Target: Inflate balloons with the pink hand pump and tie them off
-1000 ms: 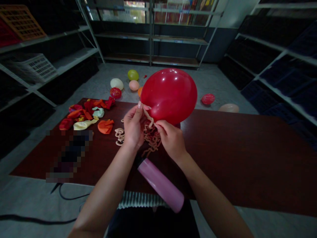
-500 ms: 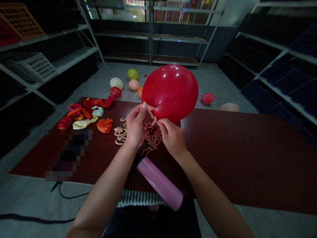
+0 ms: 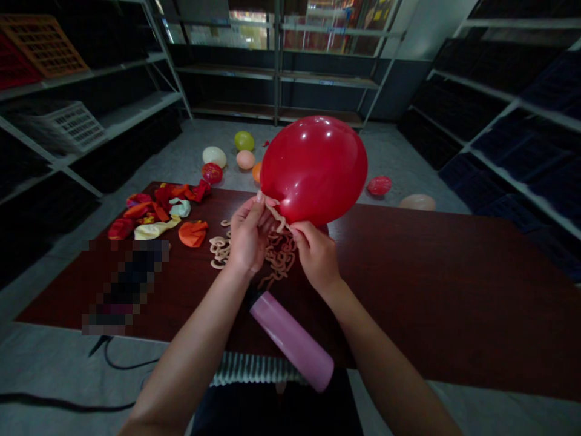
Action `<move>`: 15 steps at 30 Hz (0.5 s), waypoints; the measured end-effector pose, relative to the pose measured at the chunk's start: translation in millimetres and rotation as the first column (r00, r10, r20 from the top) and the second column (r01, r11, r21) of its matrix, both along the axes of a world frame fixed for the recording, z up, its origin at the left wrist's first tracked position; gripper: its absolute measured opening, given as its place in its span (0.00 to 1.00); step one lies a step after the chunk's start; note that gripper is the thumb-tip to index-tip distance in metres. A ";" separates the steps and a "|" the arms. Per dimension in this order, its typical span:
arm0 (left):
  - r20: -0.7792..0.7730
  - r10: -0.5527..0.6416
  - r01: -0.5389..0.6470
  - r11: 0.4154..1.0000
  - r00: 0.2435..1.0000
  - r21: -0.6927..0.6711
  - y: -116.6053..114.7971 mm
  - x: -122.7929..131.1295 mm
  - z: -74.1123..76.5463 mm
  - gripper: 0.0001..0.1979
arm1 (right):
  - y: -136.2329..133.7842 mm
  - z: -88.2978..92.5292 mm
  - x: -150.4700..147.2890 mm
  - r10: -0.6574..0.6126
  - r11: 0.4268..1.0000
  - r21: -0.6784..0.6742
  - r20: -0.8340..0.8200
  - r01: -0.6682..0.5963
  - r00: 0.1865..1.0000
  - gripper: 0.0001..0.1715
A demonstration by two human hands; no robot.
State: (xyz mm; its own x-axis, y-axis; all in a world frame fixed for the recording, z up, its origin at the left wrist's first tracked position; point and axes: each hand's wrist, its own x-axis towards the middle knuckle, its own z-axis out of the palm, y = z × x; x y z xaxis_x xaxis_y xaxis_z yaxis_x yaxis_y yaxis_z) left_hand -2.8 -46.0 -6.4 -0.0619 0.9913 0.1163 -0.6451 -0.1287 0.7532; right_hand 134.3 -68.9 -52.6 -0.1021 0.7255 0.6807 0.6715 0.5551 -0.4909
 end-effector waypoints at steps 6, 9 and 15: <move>-0.080 0.020 -0.013 0.996 0.997 0.087 -0.1 -1.8 -4.9 0.15 | 2.7 -1.6 3.5 0.004 0.999 0.045 0.025 -0.005 1.000 0.15; -0.310 0.149 -0.076 0.969 0.939 0.235 -1.1 -1.0 -5.8 0.15 | 4.9 -1.0 8.9 -0.014 0.999 0.030 0.034 0.013 0.999 0.15; -0.566 0.531 -0.121 0.787 0.631 0.605 7.2 -0.2 22.2 0.12 | 7.8 -4.5 8.4 -0.042 0.999 -0.033 -0.068 0.040 0.997 0.21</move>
State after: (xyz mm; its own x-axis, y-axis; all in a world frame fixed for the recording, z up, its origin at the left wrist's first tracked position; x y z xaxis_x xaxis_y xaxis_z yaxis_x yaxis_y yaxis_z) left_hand -3.0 -38.8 15.7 -0.0698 0.7111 0.6996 0.1859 -0.6798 0.7095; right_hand 142.7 -61.1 -57.1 -0.0255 0.7496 0.6614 0.6571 0.5112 -0.5540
